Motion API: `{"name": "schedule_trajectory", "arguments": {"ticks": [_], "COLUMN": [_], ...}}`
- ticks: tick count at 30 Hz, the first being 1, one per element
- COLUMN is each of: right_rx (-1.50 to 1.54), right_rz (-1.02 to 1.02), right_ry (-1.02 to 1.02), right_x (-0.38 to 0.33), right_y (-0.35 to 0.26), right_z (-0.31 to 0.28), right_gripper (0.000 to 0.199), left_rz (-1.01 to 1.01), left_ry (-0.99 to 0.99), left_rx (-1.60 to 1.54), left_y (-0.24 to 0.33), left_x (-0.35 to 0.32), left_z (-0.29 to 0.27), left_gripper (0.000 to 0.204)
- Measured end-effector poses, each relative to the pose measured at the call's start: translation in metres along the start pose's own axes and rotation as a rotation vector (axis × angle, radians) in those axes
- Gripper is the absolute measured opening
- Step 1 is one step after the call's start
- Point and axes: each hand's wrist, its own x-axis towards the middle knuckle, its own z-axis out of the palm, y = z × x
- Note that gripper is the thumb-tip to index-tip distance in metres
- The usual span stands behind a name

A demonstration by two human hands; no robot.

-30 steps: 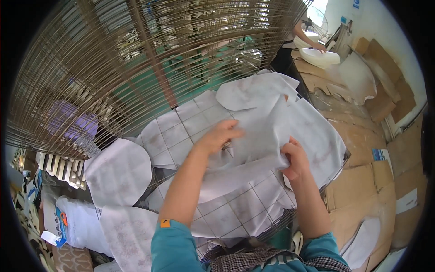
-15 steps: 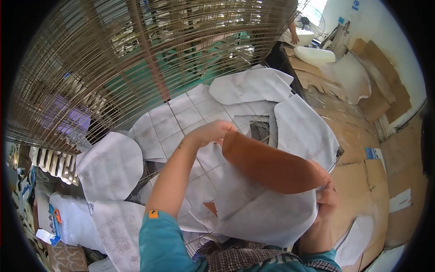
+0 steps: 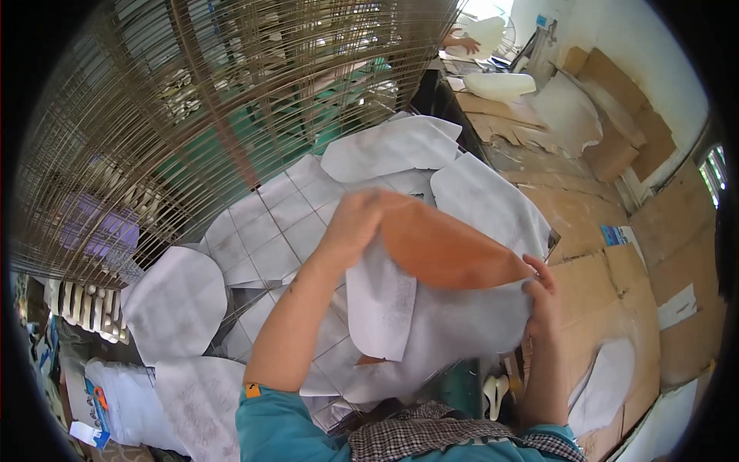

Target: Apply adhesive to white material pieces using a handheld spray gun and place them onto a drying rack.

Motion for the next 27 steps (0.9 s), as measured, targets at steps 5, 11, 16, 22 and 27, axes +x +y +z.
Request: {"name": "schedule_trajectory", "arguments": {"ticks": [5, 11, 16, 22, 27], "right_rx": [-0.745, -0.654, -0.565, -0.558, -0.905], "right_rz": [-0.890, -1.085, -0.967, -1.060, -1.001], "right_ry": [0.003, 0.093, 0.082, -0.030, -0.178], "right_x": [-0.040, -0.033, -0.011, -0.014, -0.014], "right_y": [-0.037, -0.051, -0.095, -0.156, -0.167], "right_z": [0.089, 0.149, 0.141, 0.152, 0.139], "right_gripper": [0.065, 0.064, 0.054, 0.040, 0.034], "left_rz": [0.220, 0.182, 0.158, -0.019, 0.030], "left_ry": [-0.036, -0.124, -0.095, 0.118, 0.439], "left_rx": [0.553, 0.749, 0.674, 0.600, -0.009], "left_y": [0.043, 0.078, 0.075, -0.024, -0.014], "left_x": [-0.001, -0.018, -0.050, -0.101, -0.109], "left_z": [0.050, 0.075, 0.045, -0.009, -0.031], "left_gripper": [0.020, 0.018, 0.017, 0.015, 0.021]}}
